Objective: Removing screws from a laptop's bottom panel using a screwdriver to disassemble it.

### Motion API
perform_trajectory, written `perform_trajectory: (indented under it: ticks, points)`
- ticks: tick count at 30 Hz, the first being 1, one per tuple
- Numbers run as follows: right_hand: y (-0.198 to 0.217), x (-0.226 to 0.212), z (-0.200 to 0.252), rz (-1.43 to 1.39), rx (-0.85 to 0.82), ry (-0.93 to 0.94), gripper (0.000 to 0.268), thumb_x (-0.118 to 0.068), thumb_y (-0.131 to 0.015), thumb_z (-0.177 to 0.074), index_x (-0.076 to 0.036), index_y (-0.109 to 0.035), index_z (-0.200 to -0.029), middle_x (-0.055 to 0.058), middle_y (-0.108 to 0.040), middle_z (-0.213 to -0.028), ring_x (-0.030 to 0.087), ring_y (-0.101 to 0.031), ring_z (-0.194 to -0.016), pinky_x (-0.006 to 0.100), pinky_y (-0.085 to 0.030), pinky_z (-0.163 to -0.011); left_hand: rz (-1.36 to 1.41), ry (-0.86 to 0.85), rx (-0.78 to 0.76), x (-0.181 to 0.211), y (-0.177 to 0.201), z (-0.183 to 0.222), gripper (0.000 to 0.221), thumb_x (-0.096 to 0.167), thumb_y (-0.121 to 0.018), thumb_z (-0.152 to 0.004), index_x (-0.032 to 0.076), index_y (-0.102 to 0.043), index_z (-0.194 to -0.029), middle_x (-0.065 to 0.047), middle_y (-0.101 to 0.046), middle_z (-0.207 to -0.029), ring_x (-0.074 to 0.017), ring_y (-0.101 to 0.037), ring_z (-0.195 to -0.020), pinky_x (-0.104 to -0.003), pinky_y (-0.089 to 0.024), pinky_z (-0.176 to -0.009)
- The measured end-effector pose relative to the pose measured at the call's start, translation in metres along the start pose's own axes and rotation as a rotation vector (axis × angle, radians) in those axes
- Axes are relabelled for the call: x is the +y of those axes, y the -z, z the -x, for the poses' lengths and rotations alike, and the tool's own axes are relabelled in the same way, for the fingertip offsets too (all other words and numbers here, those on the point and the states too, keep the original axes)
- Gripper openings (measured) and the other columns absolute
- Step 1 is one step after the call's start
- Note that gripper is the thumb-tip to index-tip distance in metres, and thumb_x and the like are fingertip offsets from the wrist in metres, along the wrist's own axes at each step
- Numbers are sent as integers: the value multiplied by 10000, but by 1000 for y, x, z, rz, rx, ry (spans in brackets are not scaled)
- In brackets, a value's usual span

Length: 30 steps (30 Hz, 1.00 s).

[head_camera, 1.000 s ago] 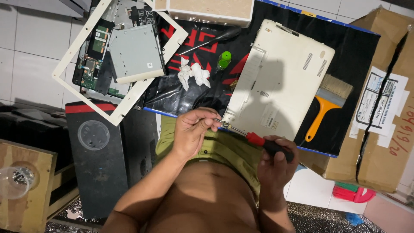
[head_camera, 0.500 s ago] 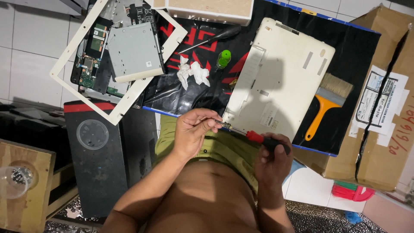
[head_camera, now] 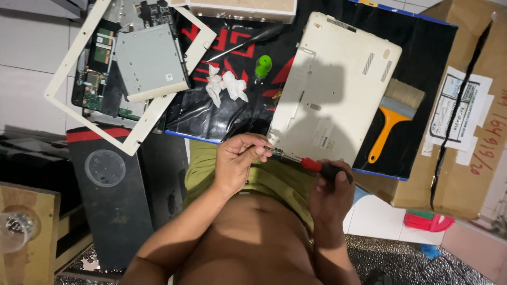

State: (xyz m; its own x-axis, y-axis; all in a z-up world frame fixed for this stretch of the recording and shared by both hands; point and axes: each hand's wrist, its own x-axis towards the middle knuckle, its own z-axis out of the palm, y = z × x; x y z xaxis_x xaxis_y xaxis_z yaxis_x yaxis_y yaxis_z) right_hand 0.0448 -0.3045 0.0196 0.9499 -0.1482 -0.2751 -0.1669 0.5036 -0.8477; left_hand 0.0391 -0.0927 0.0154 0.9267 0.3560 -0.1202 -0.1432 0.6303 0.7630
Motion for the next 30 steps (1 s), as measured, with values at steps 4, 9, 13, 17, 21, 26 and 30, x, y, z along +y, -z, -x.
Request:
perform_trajectory:
  ticks: [4, 9, 13, 17, 21, 26, 30]
  points:
    - [6, -1, -3, -8, 49, 3, 259, -398, -675, -969, -160, -681, -1072, 151, -768, -1004, 49, -607, -552, 99, -422, -438, -13, 30, -27, -2, -2, 1, 209, -67, -723, -897, -130, -681, -1092, -261, -736, -940, -290, -765, -805, -314, -639, -655]
    - [7, -5, -3, -37, 99, -17, 250, -388, -666, -967, -163, -684, -1073, 150, -760, -994, 56, -589, -558, 92, -418, -448, -30, 61, -89, 3, -6, -3, 316, -57, -744, -880, -119, -665, -1180, -267, -741, -999, -304, -760, -864, -338, -640, -714]
    - [27, -3, -13, -61, 118, 17, 237, -375, -669, -963, -159, -676, -1059, 138, -762, -987, 63, -592, -549, 95, -443, -449, -130, 45, -93, -6, 8, -7, 466, -56, -783, -842, -84, -632, -1282, -240, -739, -1076, -268, -743, -930, -331, -624, -815]
    - [34, -18, -25, 35, 149, 89, 254, -363, -690, -951, -144, -632, -1065, 168, -738, -966, 89, -581, -527, 118, -431, -440, -509, -65, -77, 4, 22, -6, 467, -79, -815, -814, -34, -677, -1258, -183, -708, -1106, -232, -712, -958, -321, -597, -850]
    - [30, -30, -30, 182, 124, 210, 182, -302, -640, -984, -154, -579, -1070, 216, -720, -920, 126, -564, -480, 168, -425, -436, -1080, -380, -378, -1, 38, -2, 591, 23, -825, -817, 40, -634, -1376, -184, -624, -1284, -379, -618, -1121, -479, -530, -976]
    - [19, -31, -34, 304, 80, 286, 189, -240, -618, -1018, -135, -517, -1138, 250, -712, -920, 147, -565, -462, 201, -441, -427, -1249, -497, -491, -13, 53, -2, 553, 158, -771, -911, 69, -608, -1432, -140, -625, -1401, -382, -614, -1103, -485, -530, -975]
    - [2, -36, -34, 489, 19, 351, 216, -296, -601, -1042, -136, -489, -1132, 231, -719, -926, 139, -582, -497, 206, -441, -444, -1275, -613, -450, -28, 63, -3, 355, 150, -601, -1038, 84, -661, -1382, -97, -662, -1375, -350, -631, -1062, -438, -546, -929]
